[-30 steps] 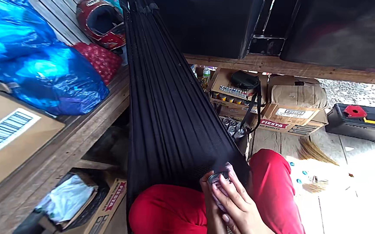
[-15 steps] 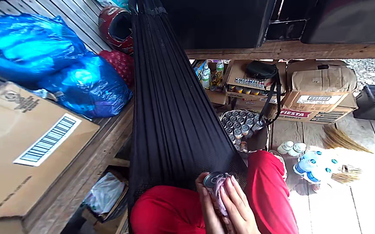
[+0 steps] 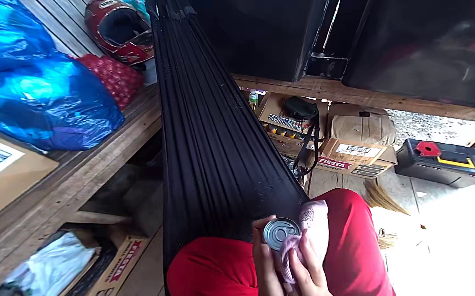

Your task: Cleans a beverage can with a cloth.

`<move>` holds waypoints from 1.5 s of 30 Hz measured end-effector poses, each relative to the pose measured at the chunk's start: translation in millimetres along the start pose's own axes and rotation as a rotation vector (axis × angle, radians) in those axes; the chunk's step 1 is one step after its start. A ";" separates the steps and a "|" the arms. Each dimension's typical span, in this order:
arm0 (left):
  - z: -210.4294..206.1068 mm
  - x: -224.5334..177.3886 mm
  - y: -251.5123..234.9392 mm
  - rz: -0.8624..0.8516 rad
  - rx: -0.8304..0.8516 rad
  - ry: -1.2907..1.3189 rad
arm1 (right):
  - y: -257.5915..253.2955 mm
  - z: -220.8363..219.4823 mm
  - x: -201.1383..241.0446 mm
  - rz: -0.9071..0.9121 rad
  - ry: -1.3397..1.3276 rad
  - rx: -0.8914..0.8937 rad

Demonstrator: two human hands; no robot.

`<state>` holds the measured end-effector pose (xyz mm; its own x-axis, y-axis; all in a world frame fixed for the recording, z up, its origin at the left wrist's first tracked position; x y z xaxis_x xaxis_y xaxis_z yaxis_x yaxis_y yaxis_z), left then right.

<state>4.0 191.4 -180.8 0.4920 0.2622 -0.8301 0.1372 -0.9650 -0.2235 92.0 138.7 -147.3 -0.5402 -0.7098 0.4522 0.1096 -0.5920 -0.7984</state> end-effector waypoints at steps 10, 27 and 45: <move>-24.6 31.6 9.6 0.142 -0.039 0.059 | -45.5 30.3 -28.9 -0.009 -0.153 0.088; 123.6 -82.5 5.0 0.024 -0.063 -0.218 | -22.8 -99.2 75.1 -0.117 -0.377 0.048; 19.9 -12.9 6.8 -0.125 0.071 -0.344 | -14.5 -27.2 -19.6 -0.129 -0.390 0.139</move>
<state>-18.5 181.3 -181.8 0.1554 0.3733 -0.9146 0.1125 -0.9265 -0.3591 78.3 171.6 -155.4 -0.2041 -0.7016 0.6827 0.1873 -0.7125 -0.6762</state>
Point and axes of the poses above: each hand's wrist, its own y-axis away from the middle knuckle, its own z-axis out of the back of the hand, x = y × z, the point moved 10 cm from there along -y, towards the middle knuckle, and after that the axes turned 1 degree about -x, right-handed, at the moved point
